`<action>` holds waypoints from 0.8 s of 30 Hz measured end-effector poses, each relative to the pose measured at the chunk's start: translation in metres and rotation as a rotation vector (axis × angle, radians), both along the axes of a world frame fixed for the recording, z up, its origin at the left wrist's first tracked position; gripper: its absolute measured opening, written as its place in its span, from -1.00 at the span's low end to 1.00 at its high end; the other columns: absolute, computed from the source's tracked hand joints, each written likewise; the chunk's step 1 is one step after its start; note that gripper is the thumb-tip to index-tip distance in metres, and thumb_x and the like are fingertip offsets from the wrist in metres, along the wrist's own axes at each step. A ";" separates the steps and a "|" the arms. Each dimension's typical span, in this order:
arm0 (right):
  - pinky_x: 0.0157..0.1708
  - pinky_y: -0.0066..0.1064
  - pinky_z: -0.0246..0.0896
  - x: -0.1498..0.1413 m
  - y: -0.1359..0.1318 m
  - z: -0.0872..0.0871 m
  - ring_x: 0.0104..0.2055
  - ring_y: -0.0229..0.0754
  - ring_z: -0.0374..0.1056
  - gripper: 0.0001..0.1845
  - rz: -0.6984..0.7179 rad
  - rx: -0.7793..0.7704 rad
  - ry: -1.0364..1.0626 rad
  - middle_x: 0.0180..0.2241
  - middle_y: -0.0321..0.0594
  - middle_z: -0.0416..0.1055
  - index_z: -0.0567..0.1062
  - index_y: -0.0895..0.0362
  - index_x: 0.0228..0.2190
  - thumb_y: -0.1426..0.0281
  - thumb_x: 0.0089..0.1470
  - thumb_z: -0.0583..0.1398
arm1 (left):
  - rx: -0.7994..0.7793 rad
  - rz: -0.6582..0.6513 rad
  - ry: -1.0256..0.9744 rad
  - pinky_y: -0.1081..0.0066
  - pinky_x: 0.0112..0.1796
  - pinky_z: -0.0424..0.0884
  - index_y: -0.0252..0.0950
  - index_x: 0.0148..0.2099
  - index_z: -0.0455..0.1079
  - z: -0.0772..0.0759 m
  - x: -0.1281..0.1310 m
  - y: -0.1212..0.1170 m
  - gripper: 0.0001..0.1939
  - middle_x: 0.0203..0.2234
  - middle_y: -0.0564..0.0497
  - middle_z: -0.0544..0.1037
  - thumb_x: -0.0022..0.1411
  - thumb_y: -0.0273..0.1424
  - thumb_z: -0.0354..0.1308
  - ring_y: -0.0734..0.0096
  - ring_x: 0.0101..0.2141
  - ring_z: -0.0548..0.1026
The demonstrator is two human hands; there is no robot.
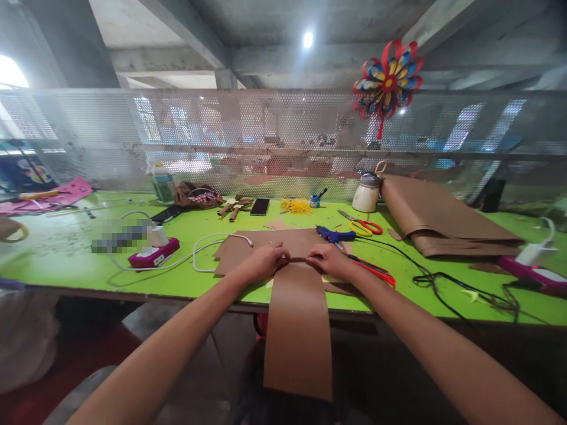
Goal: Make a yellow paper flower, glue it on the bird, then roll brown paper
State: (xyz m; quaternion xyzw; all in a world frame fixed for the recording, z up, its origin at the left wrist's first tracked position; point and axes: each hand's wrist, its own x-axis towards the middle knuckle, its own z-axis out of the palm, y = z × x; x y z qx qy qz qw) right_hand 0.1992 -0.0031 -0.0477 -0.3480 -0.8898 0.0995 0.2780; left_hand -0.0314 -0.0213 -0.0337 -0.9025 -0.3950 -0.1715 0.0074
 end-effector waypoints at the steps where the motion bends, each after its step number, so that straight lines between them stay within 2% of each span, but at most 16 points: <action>1: -0.40 -0.47 0.12 0.000 0.001 0.000 -0.42 -0.25 0.31 -0.86 0.009 0.000 -0.009 -0.50 -0.19 0.45 0.52 0.21 -0.48 0.43 0.04 0.18 | -0.006 0.005 0.001 0.48 -0.37 0.22 -0.30 -0.27 0.43 0.000 0.000 0.000 -0.77 -0.42 -0.02 0.35 0.24 -0.42 -0.07 0.43 -0.42 0.35; 6: -0.40 -0.48 0.11 0.003 0.002 0.000 -0.42 -0.25 0.32 -0.83 0.027 -0.003 -0.031 -0.48 -0.20 0.46 0.53 0.21 -0.45 0.39 0.06 0.17 | -0.045 0.005 -0.014 0.49 -0.38 0.23 -0.31 -0.26 0.43 0.001 0.000 0.000 -0.78 -0.39 -0.03 0.37 0.23 -0.42 -0.04 0.46 -0.44 0.35; 12: -0.41 -0.50 0.09 0.005 0.001 -0.001 -0.42 -0.26 0.30 -0.81 0.067 0.063 -0.029 -0.49 -0.20 0.43 0.53 0.22 -0.43 0.40 0.09 0.14 | -0.035 -0.025 -0.014 0.47 -0.27 0.26 -0.34 -0.30 0.43 0.004 0.003 0.002 -0.82 -0.37 -0.06 0.38 0.20 -0.42 0.00 0.39 -0.31 0.37; 14: -0.43 -0.50 0.07 0.006 0.002 -0.003 -0.43 -0.27 0.29 -0.78 0.073 0.092 -0.027 -0.50 -0.20 0.42 0.52 0.22 -0.44 0.38 0.11 0.12 | -0.027 -0.040 -0.013 0.46 -0.26 0.26 -0.33 -0.26 0.43 0.005 0.005 0.002 -0.82 -0.35 -0.07 0.38 0.20 -0.41 0.01 0.38 -0.30 0.37; 17: -0.45 -0.50 0.05 0.006 0.003 -0.005 -0.45 -0.28 0.25 -0.75 0.061 0.106 -0.041 -0.51 -0.22 0.40 0.49 0.22 -0.48 0.37 0.13 0.10 | -0.021 -0.049 0.011 0.47 -0.30 0.24 -0.31 -0.21 0.43 0.006 0.010 0.003 -0.81 -0.36 -0.05 0.40 0.20 -0.41 0.02 0.39 -0.32 0.38; 19: -0.45 -0.50 0.04 0.005 0.003 -0.005 -0.45 -0.28 0.24 -0.75 0.048 0.104 -0.062 -0.51 -0.22 0.38 0.47 0.22 -0.49 0.38 0.14 0.09 | -0.024 -0.038 0.033 0.48 -0.35 0.22 -0.31 -0.25 0.45 0.007 0.013 0.003 -0.81 -0.40 -0.03 0.40 0.21 -0.42 0.00 0.42 -0.38 0.38; 24: -0.27 -0.40 0.09 -0.002 -0.001 0.000 -0.29 -0.18 0.23 -0.82 0.064 0.207 -0.086 -0.42 -0.15 0.38 0.46 0.20 -0.44 0.35 0.09 0.15 | -0.018 -0.019 0.022 0.49 -0.40 0.19 -0.32 -0.31 0.44 0.004 0.016 0.002 -0.79 -0.43 -0.03 0.40 0.22 -0.42 -0.01 0.45 -0.43 0.36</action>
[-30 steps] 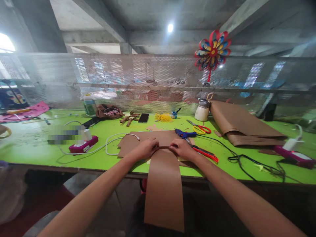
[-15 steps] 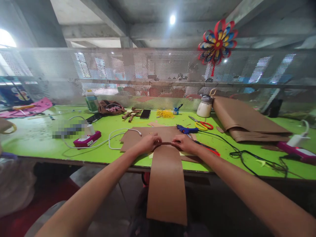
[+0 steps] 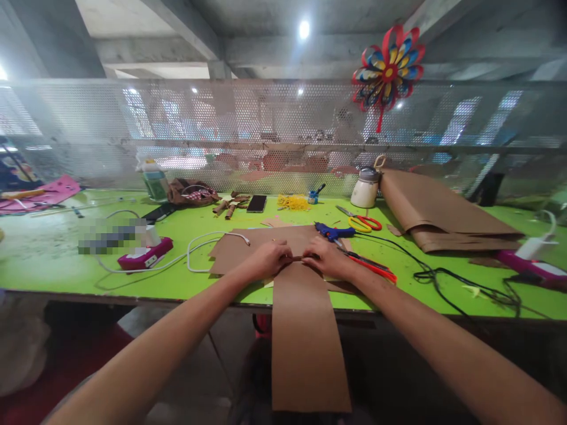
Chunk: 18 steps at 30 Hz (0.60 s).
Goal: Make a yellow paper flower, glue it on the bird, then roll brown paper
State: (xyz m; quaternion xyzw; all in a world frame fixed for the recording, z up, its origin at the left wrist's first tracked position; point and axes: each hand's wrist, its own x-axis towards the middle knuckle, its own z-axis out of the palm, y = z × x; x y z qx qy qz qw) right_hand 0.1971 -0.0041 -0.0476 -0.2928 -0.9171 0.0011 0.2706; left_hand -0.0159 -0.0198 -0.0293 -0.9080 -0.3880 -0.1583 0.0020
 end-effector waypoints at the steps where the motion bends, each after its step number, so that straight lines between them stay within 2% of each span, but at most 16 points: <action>1: -0.25 -0.37 0.09 -0.002 0.000 0.000 -0.27 -0.16 0.22 -0.83 0.014 0.021 -0.007 -0.41 -0.15 0.37 0.46 0.20 -0.43 0.34 0.07 0.17 | 0.010 -0.002 -0.001 0.49 -0.41 0.18 -0.33 -0.32 0.44 0.000 0.000 0.000 -0.79 -0.43 -0.03 0.40 0.22 -0.41 -0.02 0.45 -0.43 0.36; 6: -0.30 -0.40 0.11 -0.006 0.001 -0.004 -0.30 -0.20 0.23 -0.83 0.038 -0.007 -0.004 -0.44 -0.18 0.34 0.44 0.19 -0.47 0.44 0.12 0.11 | 0.052 0.009 0.038 0.48 -0.44 0.16 -0.32 -0.32 0.42 -0.002 0.002 -0.003 -0.77 -0.43 -0.03 0.39 0.23 -0.39 -0.05 0.45 -0.46 0.35; 12: -0.31 -0.41 0.12 -0.007 0.000 -0.007 -0.33 -0.22 0.25 -0.79 0.018 0.027 -0.008 -0.45 -0.18 0.35 0.45 0.21 -0.49 0.45 0.13 0.09 | 0.098 0.014 0.059 0.49 -0.44 0.16 -0.33 -0.38 0.40 -0.004 0.003 -0.003 -0.76 -0.47 -0.01 0.35 0.24 -0.40 -0.06 0.46 -0.47 0.33; 18: -0.34 -0.43 0.11 0.003 0.002 -0.004 -0.35 -0.23 0.27 -0.90 -0.042 -0.032 0.053 -0.45 -0.19 0.38 0.51 0.20 -0.46 0.41 0.00 0.23 | 0.040 -0.003 -0.006 0.49 -0.42 0.19 -0.32 -0.34 0.38 -0.002 0.000 -0.005 -0.82 -0.44 -0.01 0.36 0.21 -0.44 -0.04 0.46 -0.46 0.34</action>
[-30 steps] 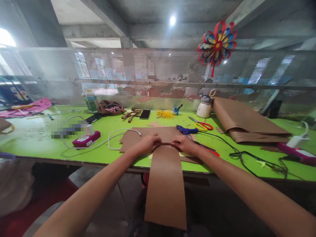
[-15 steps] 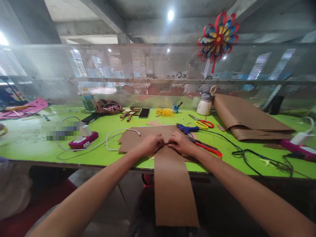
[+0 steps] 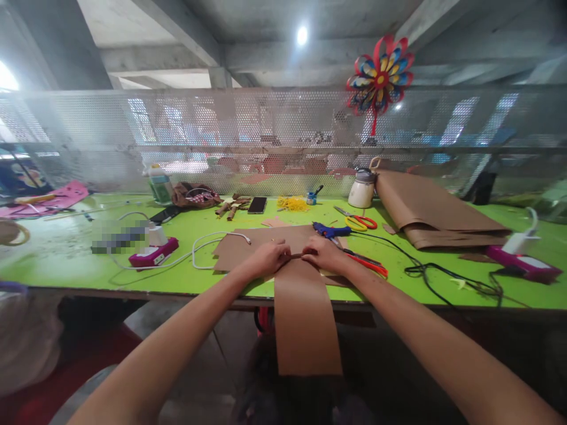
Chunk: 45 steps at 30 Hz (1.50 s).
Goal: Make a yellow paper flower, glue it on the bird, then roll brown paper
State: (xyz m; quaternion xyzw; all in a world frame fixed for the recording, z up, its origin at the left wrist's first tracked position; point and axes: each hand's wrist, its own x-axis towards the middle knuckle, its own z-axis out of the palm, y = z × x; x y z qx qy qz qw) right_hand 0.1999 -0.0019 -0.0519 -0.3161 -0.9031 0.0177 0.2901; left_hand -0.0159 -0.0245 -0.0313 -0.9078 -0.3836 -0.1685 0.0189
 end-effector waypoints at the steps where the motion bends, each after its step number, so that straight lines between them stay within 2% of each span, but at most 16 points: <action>1: -0.35 -0.43 0.11 0.003 0.001 0.000 -0.36 -0.23 0.27 -0.92 -0.009 -0.009 0.008 -0.46 -0.20 0.38 0.51 0.20 -0.46 0.42 -0.03 0.25 | -0.012 0.001 0.001 0.49 -0.41 0.19 -0.32 -0.34 0.39 0.001 -0.001 0.000 -0.83 -0.45 -0.01 0.36 0.20 -0.45 -0.03 0.46 -0.46 0.34; 5: -0.40 -0.47 0.10 0.008 0.003 -0.002 -0.40 -0.26 0.26 -0.97 -0.022 -0.034 0.025 -0.48 -0.22 0.38 0.52 0.19 -0.48 0.48 -0.05 0.25 | -0.019 0.012 -0.001 0.49 -0.41 0.19 -0.32 -0.33 0.39 0.002 -0.002 -0.001 -0.84 -0.45 -0.01 0.37 0.17 -0.46 -0.02 0.44 -0.45 0.34; 14: -0.38 -0.48 0.11 0.006 0.003 -0.001 -0.40 -0.26 0.29 -0.92 -0.043 -0.069 0.018 -0.47 -0.21 0.42 0.53 0.21 -0.47 0.50 0.00 0.20 | -0.016 -0.007 -0.002 0.51 -0.42 0.18 -0.32 -0.31 0.41 0.002 -0.003 0.002 -0.84 -0.44 0.00 0.39 0.17 -0.47 -0.01 0.48 -0.46 0.34; 25: -0.37 -0.46 0.10 0.009 0.006 -0.004 -0.38 -0.24 0.27 -0.85 -0.003 0.019 -0.066 -0.47 -0.18 0.38 0.51 0.22 -0.45 0.48 0.06 0.14 | -0.052 -0.005 0.027 0.49 -0.40 0.22 -0.30 -0.25 0.46 0.005 -0.015 0.004 -0.78 -0.42 -0.04 0.44 0.19 -0.45 -0.02 0.42 -0.42 0.39; 30: -0.35 -0.44 0.09 0.009 0.008 -0.006 -0.36 -0.22 0.25 -0.82 0.044 0.041 -0.081 -0.46 -0.18 0.35 0.48 0.20 -0.48 0.47 0.10 0.11 | -0.051 -0.037 0.119 0.49 -0.41 0.22 -0.31 -0.35 0.43 0.016 -0.004 0.006 -0.85 -0.43 -0.03 0.43 0.11 -0.44 0.03 0.41 -0.42 0.39; 32: -0.36 -0.44 0.08 0.009 0.008 -0.006 -0.36 -0.22 0.24 -0.81 0.041 0.042 -0.089 -0.46 -0.18 0.33 0.47 0.20 -0.47 0.46 0.11 0.10 | -0.037 -0.052 0.137 0.49 -0.42 0.21 -0.30 -0.32 0.43 0.017 0.004 0.008 -0.84 -0.42 -0.03 0.43 0.13 -0.40 0.04 0.41 -0.43 0.39; 35: -0.36 -0.43 0.09 0.010 0.008 -0.004 -0.37 -0.23 0.22 -0.81 0.040 0.044 -0.099 -0.45 -0.19 0.32 0.47 0.19 -0.47 0.46 0.11 0.09 | 0.005 -0.057 0.105 0.49 -0.41 0.21 -0.30 -0.28 0.42 0.010 0.015 0.011 -0.80 -0.39 -0.04 0.43 0.21 -0.37 -0.02 0.41 -0.42 0.39; 40: -0.24 -0.36 0.10 0.006 0.002 0.001 -0.27 -0.17 0.20 -0.86 0.028 0.096 -0.086 -0.43 -0.16 0.33 0.45 0.20 -0.48 0.44 0.07 0.14 | 0.058 -0.013 0.060 0.48 -0.41 0.20 -0.33 -0.34 0.37 -0.006 0.021 0.014 -0.74 -0.43 -0.03 0.40 0.27 -0.33 -0.08 0.43 -0.44 0.38; 45: -0.26 -0.35 0.10 -0.004 -0.002 0.000 -0.29 -0.16 0.20 -0.93 -0.012 0.097 -0.063 -0.41 -0.16 0.33 0.43 0.20 -0.46 0.46 0.04 0.17 | 0.073 -0.008 0.034 0.47 -0.37 0.22 -0.34 -0.31 0.34 -0.009 0.021 0.015 -0.79 -0.39 -0.05 0.42 0.25 -0.36 -0.07 0.39 -0.38 0.39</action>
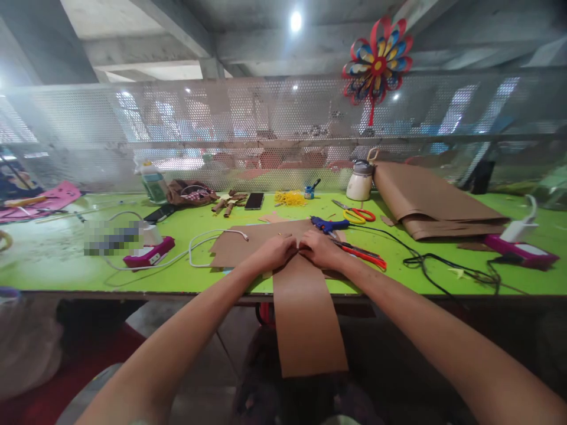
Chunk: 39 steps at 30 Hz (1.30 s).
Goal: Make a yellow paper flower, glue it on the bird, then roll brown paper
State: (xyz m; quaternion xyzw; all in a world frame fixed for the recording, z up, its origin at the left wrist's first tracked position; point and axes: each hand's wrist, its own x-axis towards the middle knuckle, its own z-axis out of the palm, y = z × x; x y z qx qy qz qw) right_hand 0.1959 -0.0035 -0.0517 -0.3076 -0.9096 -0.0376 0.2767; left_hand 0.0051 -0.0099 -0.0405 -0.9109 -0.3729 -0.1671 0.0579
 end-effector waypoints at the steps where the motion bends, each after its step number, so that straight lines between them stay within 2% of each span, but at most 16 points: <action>1: -0.28 -0.37 0.10 -0.001 0.001 -0.001 -0.30 -0.17 0.21 -0.93 0.000 -0.008 0.001 -0.42 -0.16 0.33 0.43 0.20 -0.46 0.47 0.03 0.16 | -0.003 0.002 -0.004 0.47 -0.38 0.22 -0.34 -0.31 0.34 0.000 0.000 0.000 -0.80 -0.40 -0.05 0.42 0.24 -0.36 -0.06 0.39 -0.38 0.39; 8: -0.34 -0.43 0.07 0.003 0.008 -0.003 -0.34 -0.21 0.21 -0.93 0.030 -0.049 0.018 -0.44 -0.19 0.31 0.43 0.21 -0.48 0.53 0.01 0.16 | -0.103 -0.021 -0.017 0.49 -0.40 0.23 -0.35 -0.31 0.37 0.008 -0.003 0.001 -0.84 -0.44 -0.04 0.44 0.20 -0.41 -0.01 0.41 -0.41 0.38; 12: -0.32 -0.41 0.07 0.005 0.007 -0.003 -0.31 -0.20 0.19 -0.91 0.066 -0.006 -0.021 -0.42 -0.17 0.30 0.42 0.21 -0.47 0.56 0.02 0.13 | -0.108 -0.058 0.009 0.50 -0.38 0.24 -0.34 -0.31 0.39 0.013 -0.008 0.001 -0.84 -0.41 -0.03 0.42 0.18 -0.48 -0.03 0.43 -0.41 0.38; 18: -0.32 -0.39 0.03 0.005 0.006 -0.003 -0.30 -0.17 0.15 -0.90 0.047 0.062 -0.135 -0.40 -0.13 0.28 0.41 0.21 -0.45 0.55 0.05 0.10 | -0.130 -0.098 0.049 0.53 -0.40 0.24 -0.34 -0.34 0.40 0.019 -0.025 0.001 -0.84 -0.41 -0.02 0.40 0.16 -0.49 -0.02 0.47 -0.43 0.37; 26: -0.34 -0.38 -0.02 0.004 -0.009 0.015 -0.27 -0.14 0.11 -0.90 0.044 0.109 -0.350 -0.35 -0.09 0.28 0.40 0.22 -0.42 0.49 0.08 0.09 | -0.096 -0.141 0.141 0.53 -0.42 0.23 -0.35 -0.38 0.42 0.030 -0.032 -0.006 -0.85 -0.47 -0.04 0.40 0.09 -0.54 0.01 0.47 -0.45 0.36; 34: -0.31 -0.36 0.01 0.007 -0.013 0.020 -0.25 -0.11 0.13 -0.94 0.066 0.134 -0.424 -0.32 -0.07 0.29 0.39 0.23 -0.38 0.51 0.05 0.11 | -0.085 -0.151 0.172 0.51 -0.42 0.22 -0.34 -0.40 0.42 0.031 -0.032 -0.009 -0.84 -0.52 -0.03 0.36 0.09 -0.54 0.01 0.43 -0.43 0.35; 39: -0.32 -0.37 0.01 0.008 -0.016 0.023 -0.25 -0.10 0.13 -0.91 0.076 0.167 -0.479 -0.33 -0.08 0.30 0.40 0.23 -0.37 0.57 0.00 0.13 | -0.060 -0.108 0.145 0.48 -0.42 0.21 -0.35 -0.40 0.38 0.024 -0.033 -0.018 -0.86 -0.48 -0.04 0.33 0.11 -0.54 0.00 0.43 -0.46 0.32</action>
